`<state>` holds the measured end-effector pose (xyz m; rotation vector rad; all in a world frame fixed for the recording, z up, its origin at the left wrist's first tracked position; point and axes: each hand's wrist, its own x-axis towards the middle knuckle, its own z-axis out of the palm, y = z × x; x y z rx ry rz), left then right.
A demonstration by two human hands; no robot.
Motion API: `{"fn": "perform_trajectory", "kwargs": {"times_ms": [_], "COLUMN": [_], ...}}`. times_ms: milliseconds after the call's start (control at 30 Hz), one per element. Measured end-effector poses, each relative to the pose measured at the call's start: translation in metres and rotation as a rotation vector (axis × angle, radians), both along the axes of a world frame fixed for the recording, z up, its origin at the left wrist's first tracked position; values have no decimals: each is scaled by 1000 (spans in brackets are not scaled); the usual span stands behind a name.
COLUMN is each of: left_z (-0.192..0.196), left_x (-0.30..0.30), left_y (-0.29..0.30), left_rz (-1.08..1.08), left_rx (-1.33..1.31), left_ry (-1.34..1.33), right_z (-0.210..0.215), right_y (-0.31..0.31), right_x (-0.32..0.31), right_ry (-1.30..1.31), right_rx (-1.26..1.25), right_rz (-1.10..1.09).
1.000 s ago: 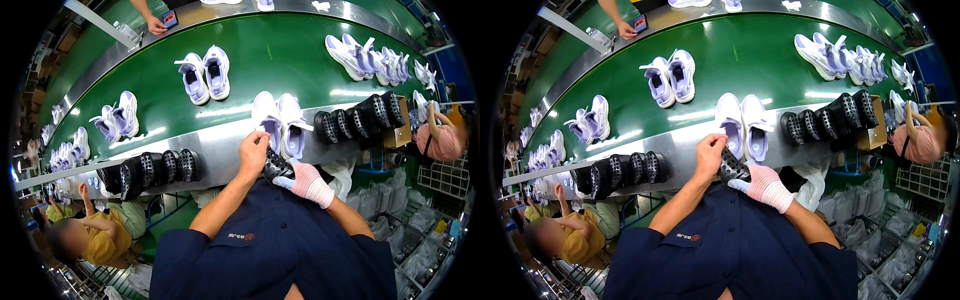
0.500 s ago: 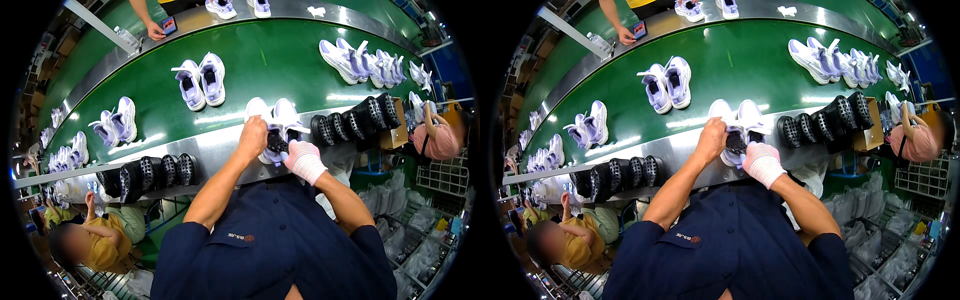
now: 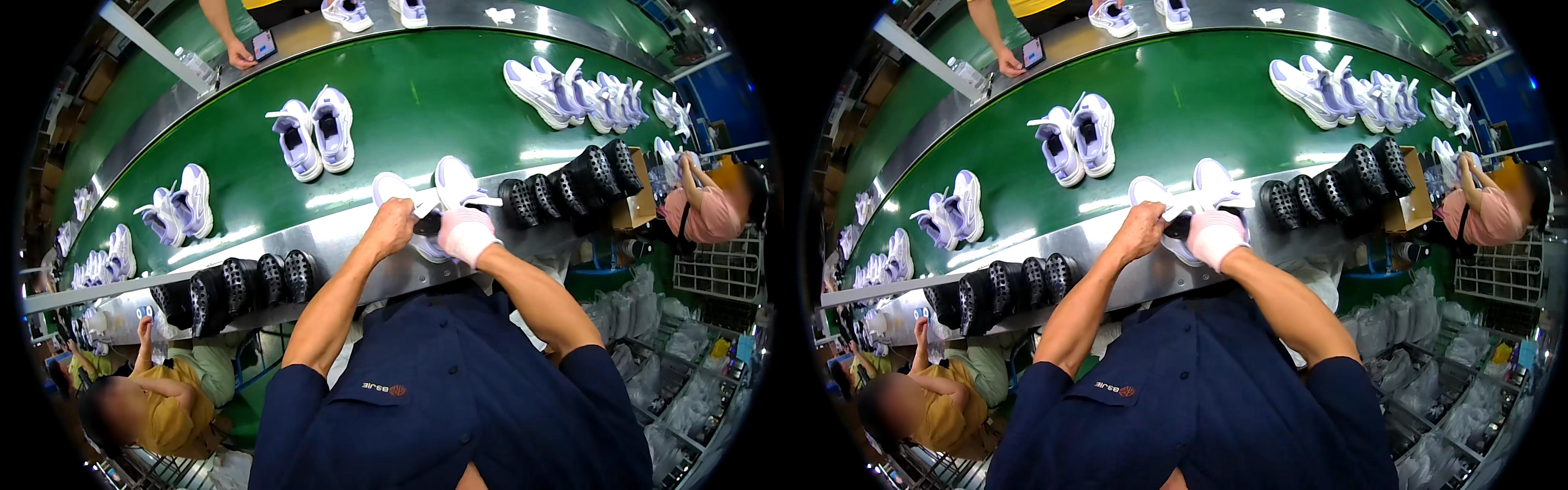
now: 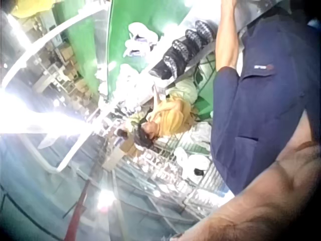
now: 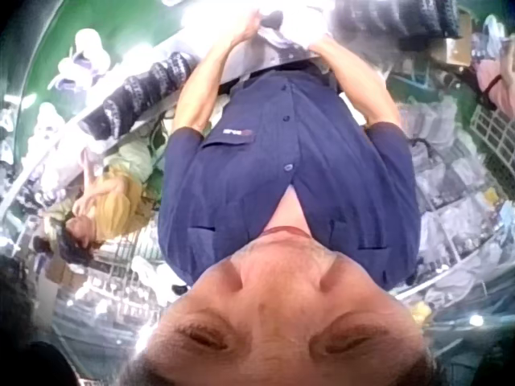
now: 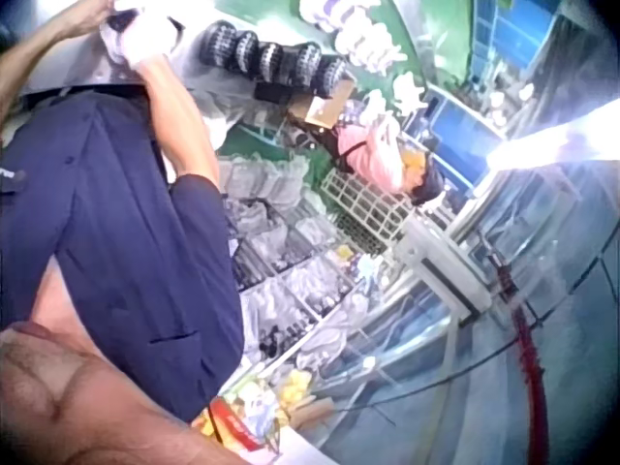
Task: The person cleans and finishes white sneakers on a conveyor belt by wiping the exterior surfaces with a cloth, handling one shoe at a time before placing it back on the belt and picking up a black component for processing.
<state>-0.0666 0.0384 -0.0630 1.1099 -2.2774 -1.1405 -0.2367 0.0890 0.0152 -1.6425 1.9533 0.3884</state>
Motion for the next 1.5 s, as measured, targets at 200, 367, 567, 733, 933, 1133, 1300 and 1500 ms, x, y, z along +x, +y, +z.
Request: {"fn": "perform_trajectory", "kwargs": {"times_ms": [200,367,567,733,933,1133,1300,1500], "left_z": [16,6,6,8,-19,-15,-27,-24], "left_x": [27,24,8,-11,-8,-13,6,-27], "left_y": [-16,-14,-29,-48,-37,-20,12,72], "left_rz": [14,-37,-172,-252,-99,-12,177,407], "left_rx": [242,267,162,170,279,399,16,299], "left_ry": [155,76,4,-57,2,111,14,-180], "right_z": [-6,-1,-60,-14,-37,-73,-35,-93], "right_y": [9,15,20,25,43,32,56,40], "right_x": [-41,-54,-65,13,27,20,3,-8], "right_ry": [-227,-356,-139,33,16,8,-95,-105], "right_rx": [125,277,37,-77,-134,-267,-252,-172], "right_rz": [-238,-293,58,125,132,-34,-82,-210]}}
